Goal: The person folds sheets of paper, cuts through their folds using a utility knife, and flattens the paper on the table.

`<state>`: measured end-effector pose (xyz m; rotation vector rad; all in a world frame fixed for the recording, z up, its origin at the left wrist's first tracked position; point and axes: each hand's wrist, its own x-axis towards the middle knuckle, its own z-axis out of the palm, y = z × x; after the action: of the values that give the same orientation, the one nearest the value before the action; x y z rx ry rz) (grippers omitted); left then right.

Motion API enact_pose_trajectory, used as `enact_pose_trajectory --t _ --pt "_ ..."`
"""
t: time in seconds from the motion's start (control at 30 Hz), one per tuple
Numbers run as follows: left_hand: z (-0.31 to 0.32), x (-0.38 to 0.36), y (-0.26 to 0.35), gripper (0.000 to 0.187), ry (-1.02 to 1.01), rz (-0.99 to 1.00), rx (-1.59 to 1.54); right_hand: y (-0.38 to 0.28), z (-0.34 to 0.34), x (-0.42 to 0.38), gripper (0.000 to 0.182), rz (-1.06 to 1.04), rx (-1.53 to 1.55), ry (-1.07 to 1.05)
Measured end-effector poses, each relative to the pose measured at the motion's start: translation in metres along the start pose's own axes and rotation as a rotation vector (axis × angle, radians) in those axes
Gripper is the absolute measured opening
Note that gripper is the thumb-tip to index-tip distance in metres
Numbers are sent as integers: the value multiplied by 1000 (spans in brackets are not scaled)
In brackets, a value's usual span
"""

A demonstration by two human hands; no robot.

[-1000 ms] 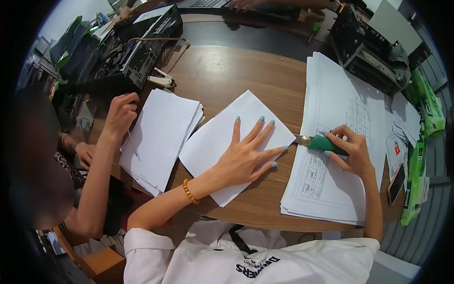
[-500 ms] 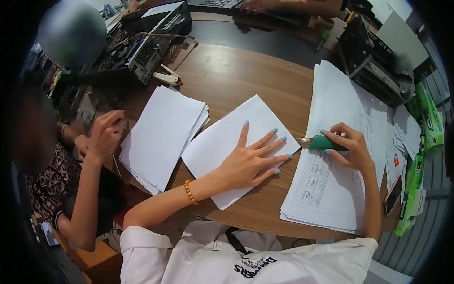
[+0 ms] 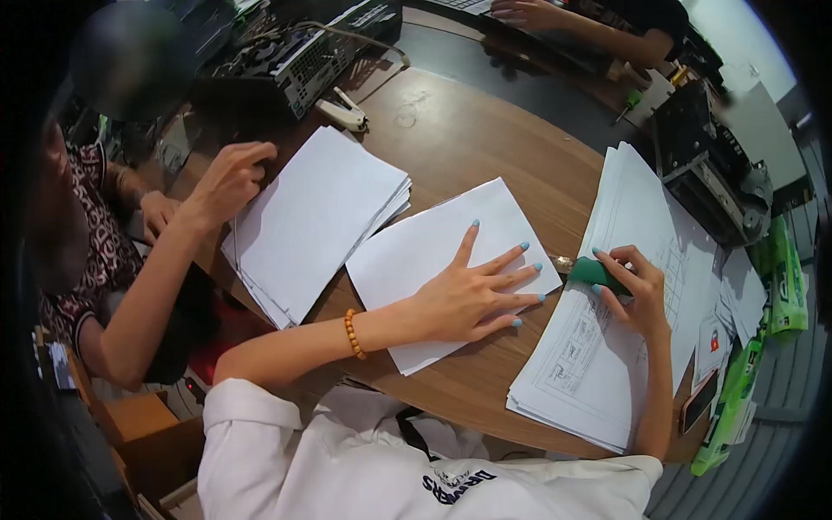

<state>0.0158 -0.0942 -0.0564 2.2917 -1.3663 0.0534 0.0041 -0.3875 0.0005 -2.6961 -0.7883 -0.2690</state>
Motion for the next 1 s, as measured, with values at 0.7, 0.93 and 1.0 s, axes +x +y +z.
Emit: enact_pose_trajectory --t 0.7,0.93,1.0 --pt "21 -2 -3 32 122 85 -99 11 16 14 46 -75 43 61" --pt "21 0 -2 33 112 48 -111 4 17 23 45 -54 15 61" --pt "19 0 -3 33 120 52 -119 1 17 25 46 -41 45 62"
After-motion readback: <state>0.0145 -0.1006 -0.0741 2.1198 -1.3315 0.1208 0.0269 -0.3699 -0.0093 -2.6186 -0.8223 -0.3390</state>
